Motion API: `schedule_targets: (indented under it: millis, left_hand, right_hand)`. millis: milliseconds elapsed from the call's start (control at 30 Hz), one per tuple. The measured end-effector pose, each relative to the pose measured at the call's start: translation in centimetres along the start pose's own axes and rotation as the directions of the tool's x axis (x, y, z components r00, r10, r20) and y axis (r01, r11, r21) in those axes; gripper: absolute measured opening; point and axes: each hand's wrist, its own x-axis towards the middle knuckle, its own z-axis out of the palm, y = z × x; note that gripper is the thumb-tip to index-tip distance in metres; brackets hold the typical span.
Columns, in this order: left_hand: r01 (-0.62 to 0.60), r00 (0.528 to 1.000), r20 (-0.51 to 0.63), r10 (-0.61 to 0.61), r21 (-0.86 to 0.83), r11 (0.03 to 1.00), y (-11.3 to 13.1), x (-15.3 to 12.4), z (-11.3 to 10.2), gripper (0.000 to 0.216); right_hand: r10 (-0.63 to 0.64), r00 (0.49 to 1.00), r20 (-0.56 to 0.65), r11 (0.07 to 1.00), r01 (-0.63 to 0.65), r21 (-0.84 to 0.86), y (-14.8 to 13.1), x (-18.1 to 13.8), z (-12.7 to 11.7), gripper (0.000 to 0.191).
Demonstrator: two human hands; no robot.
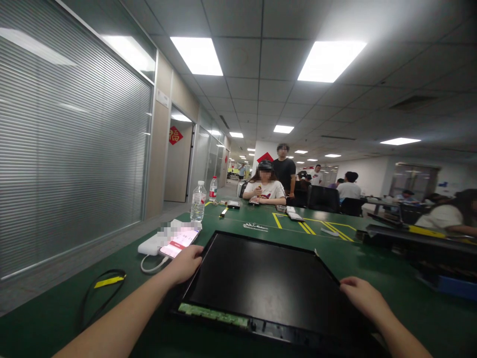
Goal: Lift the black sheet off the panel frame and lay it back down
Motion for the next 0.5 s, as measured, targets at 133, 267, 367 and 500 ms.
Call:
schedule_targets:
  millis: [133, 267, 367, 500]
  left_hand:
    - [0.172, 0.977, -0.068, -0.204, -0.323, 0.931, 0.6, -0.1, 0.0, 0.029]
    - [0.274, 0.925, -0.048, -0.376, -0.6, 0.751, 0.8, -0.1, 0.0, 0.033]
    - [0.316, 0.908, 0.051, -0.416, -0.738, 0.597, 1.1, -0.1, -0.1, 0.049]
    - [0.317, 0.909, 0.111, -0.402, -0.811, 0.492, 1.3, -0.1, -0.2, 0.059]
  right_hand:
    - [0.002, 1.0, 0.013, 1.0, -0.002, 0.003, 0.5, 0.5, 0.2, 0.028]
    - [0.007, 1.0, 0.014, 1.0, -0.007, 0.024, 0.5, 0.3, 0.0, 0.029]
    - [0.017, 1.0, 0.012, 0.999, -0.018, 0.03, 0.2, -0.1, -0.4, 0.03]
    - [0.034, 0.999, 0.005, 0.999, -0.034, 0.022, -0.4, -0.7, -0.8, 0.03]
